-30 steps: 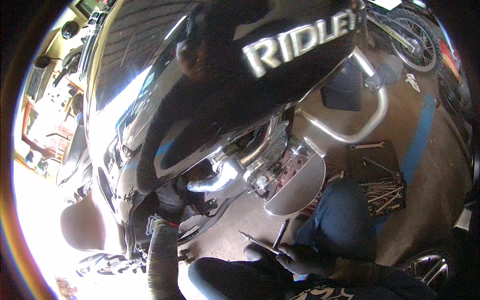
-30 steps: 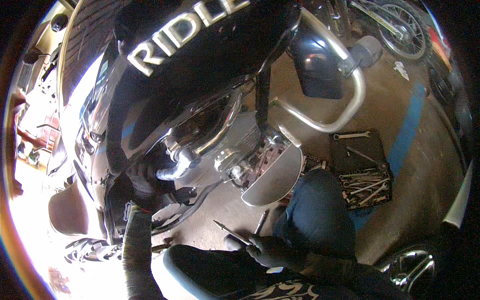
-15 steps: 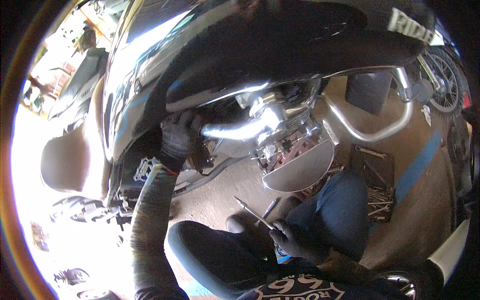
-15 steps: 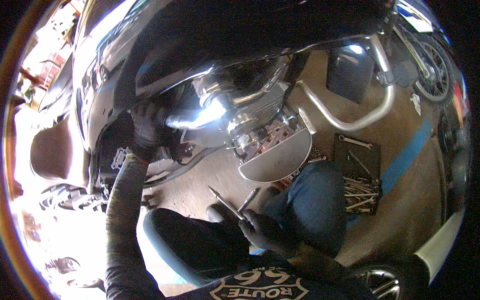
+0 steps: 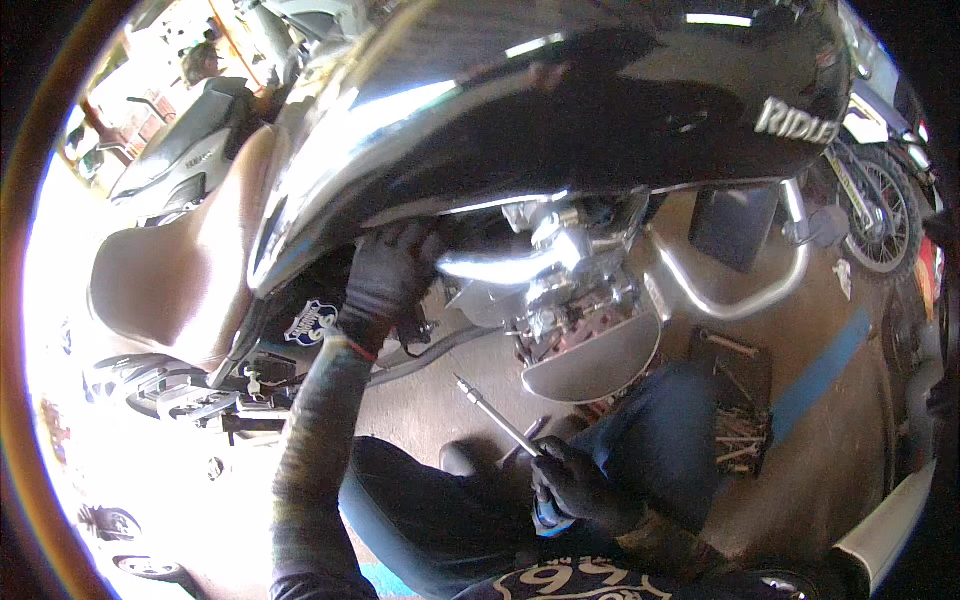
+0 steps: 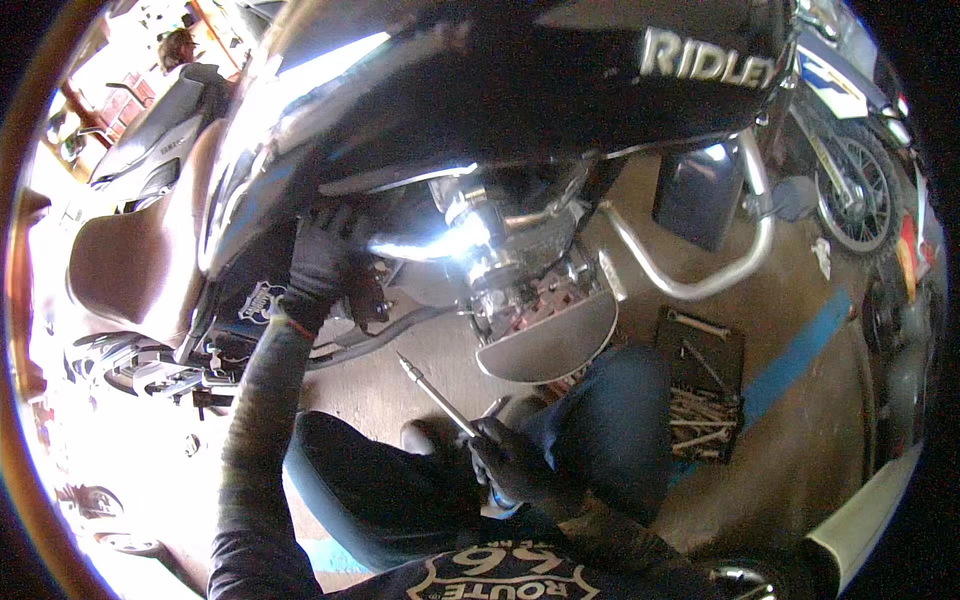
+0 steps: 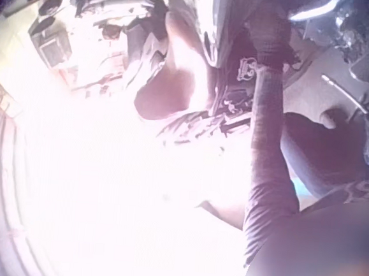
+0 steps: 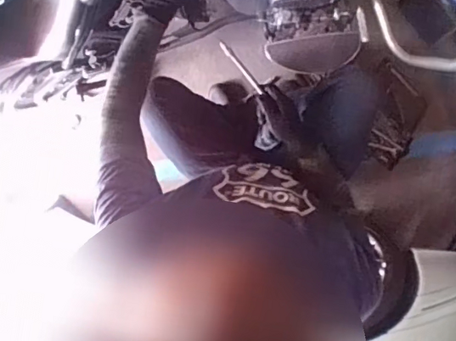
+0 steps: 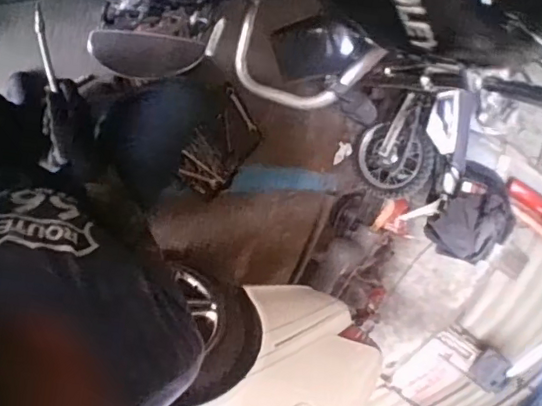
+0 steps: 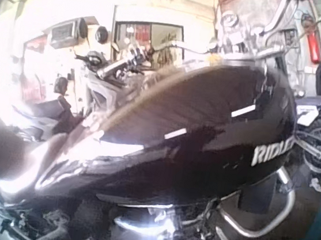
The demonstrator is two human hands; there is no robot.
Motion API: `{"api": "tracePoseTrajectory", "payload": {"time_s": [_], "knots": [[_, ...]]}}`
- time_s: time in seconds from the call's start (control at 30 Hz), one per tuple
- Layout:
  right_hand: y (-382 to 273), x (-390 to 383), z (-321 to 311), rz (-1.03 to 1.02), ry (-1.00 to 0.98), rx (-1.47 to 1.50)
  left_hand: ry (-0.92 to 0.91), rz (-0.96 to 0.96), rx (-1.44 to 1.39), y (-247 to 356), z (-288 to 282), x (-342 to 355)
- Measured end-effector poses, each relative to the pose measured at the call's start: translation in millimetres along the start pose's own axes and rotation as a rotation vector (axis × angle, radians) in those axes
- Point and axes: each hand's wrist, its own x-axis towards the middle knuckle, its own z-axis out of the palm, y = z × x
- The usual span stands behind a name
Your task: The person kneels beside a black Ridley motorcycle and uses a wrench to tighten bolts on the engine area. They repeatedly adjust the wrench and reposition their hands to work on different fasteners near the engine and exhaust.
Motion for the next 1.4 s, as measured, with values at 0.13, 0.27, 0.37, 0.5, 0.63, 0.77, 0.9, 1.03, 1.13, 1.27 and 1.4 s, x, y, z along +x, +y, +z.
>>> {"api": "tracePoseTrajectory", "payload": {"time_s": [0.13,0.27,0.37,0.5,0.63,0.77,0.9,1.03,1.13,1.27,1.4], "knots": [[-30,-5,4,-0.065,0.051,0.238,0.286,-0.291,-0.176,43,-51,-22],[-63,-7,14,-0.19,0.133,0.212,0.124,-0.641,-0.836,85,-64,-63],[-77,7,24,-0.23,0.163,0.155,0.188,-0.373,-0.807,125,-52,-80],[-73,34,41,-0.231,0.215,0.221,0.133,-0.345,-1.266,142,-37,-81],[-61,66,52,-0.273,0.264,0.337,0.003,-0.622,-1.54,131,-31,-71],[-48,84,57,-0.279,0.224,0.383,0.066,-0.734,-1.655,122,-26,-61],[-36,83,57,-0.269,0.058,0.421,0.003,-0.961,-1.707,117,-32,-59],[-31,87,58,-0.243,-0.055,0.376,-0.076,-0.923,-1.386,103,-53,-62],[-30,96,66,-0.259,-0.079,0.342,-0.197,-0.913,-1.129,93,-62,-66],[-29,109,73,-0.296,-0.063,0.423,0.12,-0.889,-0.924,83,-37,-57],[-24,112,75,-0.323,-0.065,0.406,0.33,-0.624,-0.936,72,10,-49]]}}
